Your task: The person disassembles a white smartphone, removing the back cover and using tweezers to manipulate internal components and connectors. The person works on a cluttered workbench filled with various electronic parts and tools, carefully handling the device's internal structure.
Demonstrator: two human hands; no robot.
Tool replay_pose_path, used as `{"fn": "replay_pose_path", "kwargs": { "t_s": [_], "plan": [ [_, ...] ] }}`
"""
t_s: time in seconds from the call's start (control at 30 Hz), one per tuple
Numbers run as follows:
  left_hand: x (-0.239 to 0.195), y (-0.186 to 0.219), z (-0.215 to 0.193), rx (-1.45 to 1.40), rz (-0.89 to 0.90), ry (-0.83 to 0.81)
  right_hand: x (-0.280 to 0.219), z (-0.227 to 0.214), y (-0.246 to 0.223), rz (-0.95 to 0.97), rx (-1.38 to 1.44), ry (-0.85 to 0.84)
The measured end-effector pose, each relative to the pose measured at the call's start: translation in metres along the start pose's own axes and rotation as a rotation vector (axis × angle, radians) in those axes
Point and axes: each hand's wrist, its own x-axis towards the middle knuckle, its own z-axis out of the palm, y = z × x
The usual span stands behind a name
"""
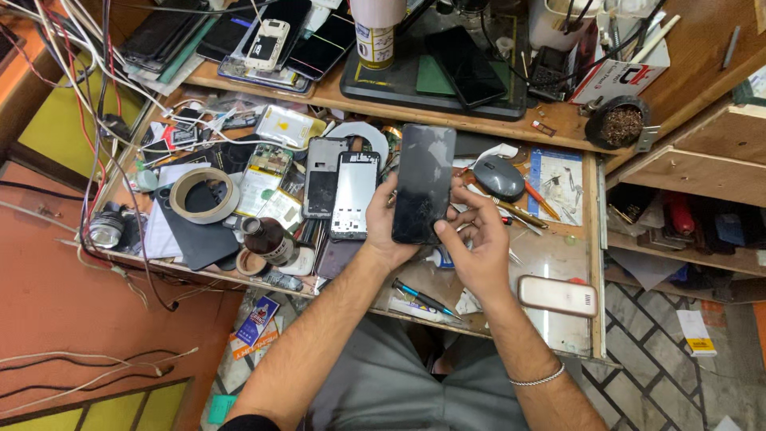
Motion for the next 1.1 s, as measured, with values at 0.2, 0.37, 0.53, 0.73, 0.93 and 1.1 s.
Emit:
{"fn": "replay_pose_path", "kwargs": {
  "t_s": [0.2,0.37,0.53,0.73,0.93,1.1],
  "plan": [
    [0.004,-0.001,-0.002,-0.007,0.009,0.03,0.0,-0.001,-0.003,-0.086,-0.106,0.019],
    [0.004,-0.001,-0.006,0.045,0.037,0.026,0.001,-0.003,0.004,-0.088,-0.103,0.112],
    [0.003,-0.007,-0.015,0.194,0.008,0.001,0.003,-0.006,0.008,-0.002,0.109,0.062],
    [0.006,-0.017,-0.027,0.393,0.108,0.12,-0.001,-0.004,-0.017,-0.325,-0.478,-0.073],
    [0.005,-0.018,-0.017,0.806,0.309,0.224,0.0,0.009,-0.024,-0.094,-0.549,0.01],
    [0.005,-0.014,-0.011,0.798,0.407,0.132,0.004,0.001,-0.011,0.074,0.069,0.034]
  ]
}}
